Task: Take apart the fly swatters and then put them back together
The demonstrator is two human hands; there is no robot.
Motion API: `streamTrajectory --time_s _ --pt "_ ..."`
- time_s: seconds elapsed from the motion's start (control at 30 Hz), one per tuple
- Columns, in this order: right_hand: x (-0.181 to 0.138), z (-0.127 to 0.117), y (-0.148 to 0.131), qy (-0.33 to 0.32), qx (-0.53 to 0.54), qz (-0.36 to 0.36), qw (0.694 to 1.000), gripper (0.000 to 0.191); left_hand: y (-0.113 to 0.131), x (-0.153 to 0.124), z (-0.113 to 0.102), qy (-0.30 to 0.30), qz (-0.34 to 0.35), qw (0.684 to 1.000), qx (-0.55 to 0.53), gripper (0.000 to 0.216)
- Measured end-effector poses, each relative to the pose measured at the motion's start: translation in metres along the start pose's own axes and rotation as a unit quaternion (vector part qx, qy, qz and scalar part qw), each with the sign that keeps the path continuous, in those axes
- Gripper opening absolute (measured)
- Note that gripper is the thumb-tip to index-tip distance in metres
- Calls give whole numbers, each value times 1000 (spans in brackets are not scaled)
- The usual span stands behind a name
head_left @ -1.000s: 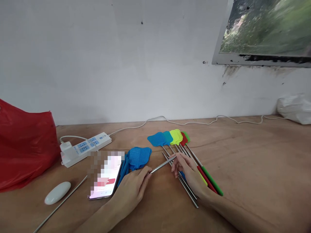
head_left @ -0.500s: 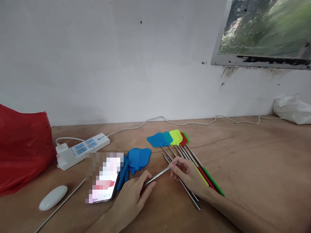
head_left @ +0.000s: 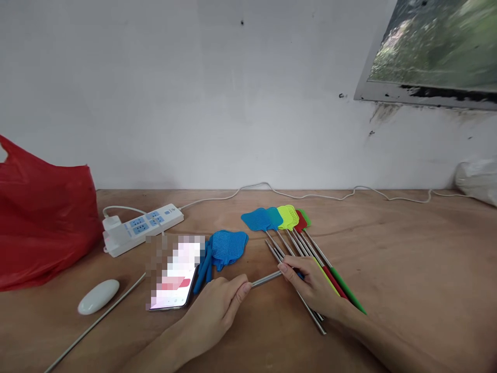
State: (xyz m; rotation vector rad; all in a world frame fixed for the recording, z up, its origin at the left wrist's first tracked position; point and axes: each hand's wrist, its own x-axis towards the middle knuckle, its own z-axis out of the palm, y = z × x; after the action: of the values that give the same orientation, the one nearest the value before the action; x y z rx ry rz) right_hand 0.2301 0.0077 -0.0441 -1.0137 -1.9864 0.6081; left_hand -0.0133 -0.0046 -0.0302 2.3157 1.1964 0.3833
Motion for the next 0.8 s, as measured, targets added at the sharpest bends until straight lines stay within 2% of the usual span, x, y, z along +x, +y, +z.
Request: streamTrajectory --time_s 0.17,0.4,0.6,0.8 --pt "0 -1 1 9 2 12 1000 41 6 0 -8 -12 -5 1000 -24 44" --pt "0 -2 0 26 30 43 998 44 8 1 -6 -1 4 999 -37 46" --pt "-1 1 0 95 37 35 994 47 15 0 -4 25 9 998 -58 48" --pt "-3 4 5 161 63 51 984 48 19 -1 -3 17 -3 998 -64 50"
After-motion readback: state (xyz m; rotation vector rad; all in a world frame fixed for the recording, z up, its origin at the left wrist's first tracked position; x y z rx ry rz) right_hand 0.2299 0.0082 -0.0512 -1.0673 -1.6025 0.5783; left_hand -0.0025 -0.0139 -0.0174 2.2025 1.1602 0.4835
